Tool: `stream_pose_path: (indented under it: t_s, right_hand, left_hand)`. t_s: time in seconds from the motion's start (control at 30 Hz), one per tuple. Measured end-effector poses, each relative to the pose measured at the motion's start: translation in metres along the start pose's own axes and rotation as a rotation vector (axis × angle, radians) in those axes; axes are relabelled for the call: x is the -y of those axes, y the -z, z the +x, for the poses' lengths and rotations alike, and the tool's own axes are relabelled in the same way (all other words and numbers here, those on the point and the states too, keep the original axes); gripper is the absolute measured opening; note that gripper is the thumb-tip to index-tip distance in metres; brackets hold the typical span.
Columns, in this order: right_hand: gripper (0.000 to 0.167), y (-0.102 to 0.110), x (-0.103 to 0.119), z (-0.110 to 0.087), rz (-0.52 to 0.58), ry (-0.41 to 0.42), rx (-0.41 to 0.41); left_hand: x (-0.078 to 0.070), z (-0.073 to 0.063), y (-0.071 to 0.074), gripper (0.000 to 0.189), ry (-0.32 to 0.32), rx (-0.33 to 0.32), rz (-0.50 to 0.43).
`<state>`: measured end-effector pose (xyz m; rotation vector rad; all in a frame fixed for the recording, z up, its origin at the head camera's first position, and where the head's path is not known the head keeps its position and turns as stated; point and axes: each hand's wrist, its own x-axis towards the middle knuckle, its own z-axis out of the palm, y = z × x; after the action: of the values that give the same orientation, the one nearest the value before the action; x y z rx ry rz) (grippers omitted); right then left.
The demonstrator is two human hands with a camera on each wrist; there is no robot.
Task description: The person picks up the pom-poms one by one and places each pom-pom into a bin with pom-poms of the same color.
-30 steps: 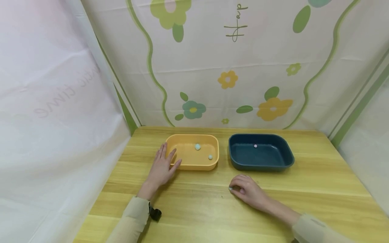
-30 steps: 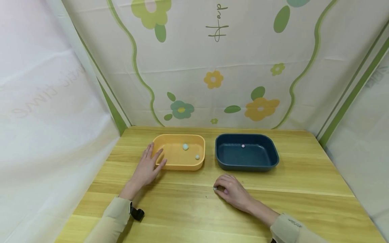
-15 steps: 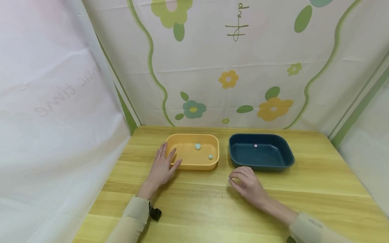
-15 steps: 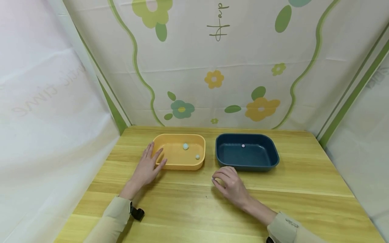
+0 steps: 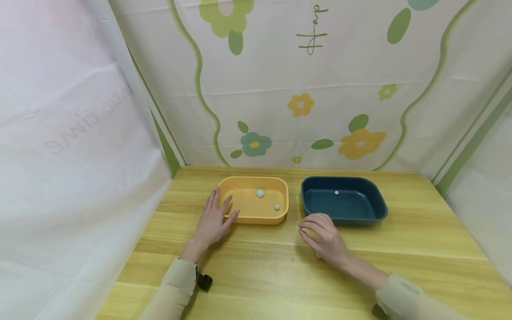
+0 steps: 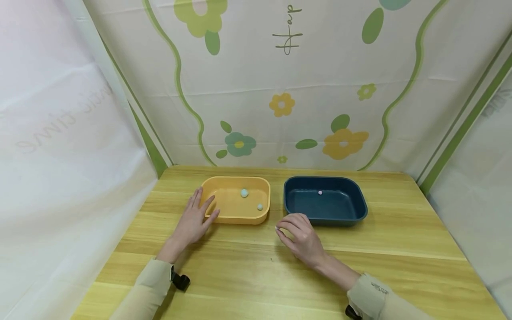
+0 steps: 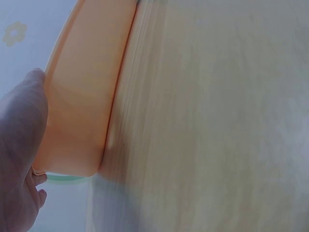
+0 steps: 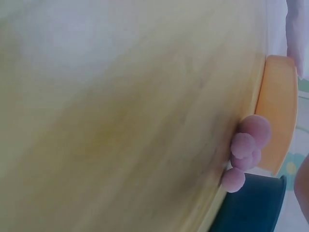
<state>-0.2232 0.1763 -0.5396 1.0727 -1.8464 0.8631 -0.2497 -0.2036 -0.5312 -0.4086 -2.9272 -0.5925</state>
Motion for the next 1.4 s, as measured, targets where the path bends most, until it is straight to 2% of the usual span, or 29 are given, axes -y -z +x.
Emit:
stream_pose_path:
  t_s: [0.17, 0.2, 0.37, 0.7, 1.1, 1.4]
  right_hand:
    - [0.007, -0.004, -0.001, 0.004, 0.004, -0.008, 0.021]
    - [0.005, 0.000, 0.005, 0.012, -0.003, -0.034, 0.050]
    - [0.019, -0.005, 0.005, 0.020, -0.005, -0.084, 0.095]
    - [0.027, -0.021, -0.003, 0.036, -0.012, -0.153, 0.098]
    - [0.027, -0.046, -0.017, 0.041, -0.025, -0.178, 0.070]
    - [0.020, -0.056, -0.022, 0.048, -0.044, -0.249, 0.100]
  left_hand:
    - [0.000, 0.000, 0.000, 0.074, -0.001, -0.003, 0.002]
    - [0.000, 0.000, 0.000, 0.074, -0.002, -0.004, 0.002]
    - [0.000, 0.000, 0.000, 0.074, -0.001, -0.004, 0.000]
    - [0.000, 0.000, 0.000, 0.073, -0.001, 0.002, 0.014]
    - [-0.002, -0.001, 0.001, 0.073, 0.004, 0.010, 0.015]
    - [-0.002, 0.000, 0.001, 0.073, -0.002, 0.001, 0.017]
